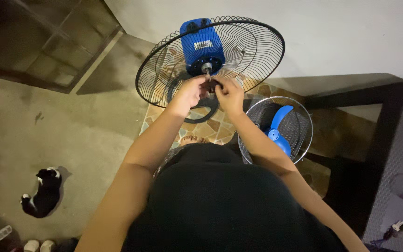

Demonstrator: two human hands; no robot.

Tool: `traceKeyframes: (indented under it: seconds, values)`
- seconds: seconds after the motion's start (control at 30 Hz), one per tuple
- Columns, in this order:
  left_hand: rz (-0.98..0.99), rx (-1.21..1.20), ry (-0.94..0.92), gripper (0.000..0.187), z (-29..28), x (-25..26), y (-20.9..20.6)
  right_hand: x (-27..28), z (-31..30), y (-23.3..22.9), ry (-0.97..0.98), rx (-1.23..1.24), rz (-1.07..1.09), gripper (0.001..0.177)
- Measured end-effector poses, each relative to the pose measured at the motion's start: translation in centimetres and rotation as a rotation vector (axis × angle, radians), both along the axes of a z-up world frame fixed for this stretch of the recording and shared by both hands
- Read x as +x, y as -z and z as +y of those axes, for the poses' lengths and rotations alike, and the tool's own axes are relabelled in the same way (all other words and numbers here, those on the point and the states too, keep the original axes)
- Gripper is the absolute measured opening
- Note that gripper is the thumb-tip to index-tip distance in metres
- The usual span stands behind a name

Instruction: The person assembles a blue pedestal fan by hand. They attach the fan blades to the motor hub, secure them with a nut, and then place the front wire cage over the blades, aligning it with the rear cage.

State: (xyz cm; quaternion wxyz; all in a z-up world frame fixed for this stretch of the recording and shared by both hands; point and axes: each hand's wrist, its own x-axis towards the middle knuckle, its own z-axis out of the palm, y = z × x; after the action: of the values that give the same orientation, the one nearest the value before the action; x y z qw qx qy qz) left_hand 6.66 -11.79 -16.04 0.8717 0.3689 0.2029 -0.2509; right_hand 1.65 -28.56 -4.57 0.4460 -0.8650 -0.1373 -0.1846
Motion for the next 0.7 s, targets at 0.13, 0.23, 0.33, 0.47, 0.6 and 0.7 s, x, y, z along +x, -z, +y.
traceKeyframes:
  seconds: [0.13, 0.23, 0.33, 0.47, 0.6, 0.7]
  values:
    - [-0.021, -0.044, -0.017, 0.020, 0.3, 0.1, 0.4, -0.2, 0.0, -0.1, -0.044, -0.244, -0.224, 0.039]
    - [-0.060, -0.021, -0.011, 0.020, 0.4, 0.1, 0.3, -0.7, -0.2, -1.4, -0.118, -0.323, -0.245, 0.045]
    - [-0.031, 0.016, -0.032, 0.019, 0.3, 0.1, 0.2, -1.4, 0.0, -2.4, -0.184, -0.284, -0.266, 0.051]
    - [-0.035, -0.092, -0.025, 0.018, 0.4, 0.3, 0.5, -1.6, 0.9, -1.9, -0.129, -0.221, -0.245, 0.056]
    - [-0.081, 0.010, -0.001, 0.020, 0.5, 0.4, 1.1, -1.3, 0.6, -0.3, -0.178, -0.213, -0.233, 0.069]
    - [-0.095, -0.066, 0.012, 0.022, 0.6, 0.3, 0.8, -1.2, 0.8, 0.7, -0.166, -0.205, -0.215, 0.070]
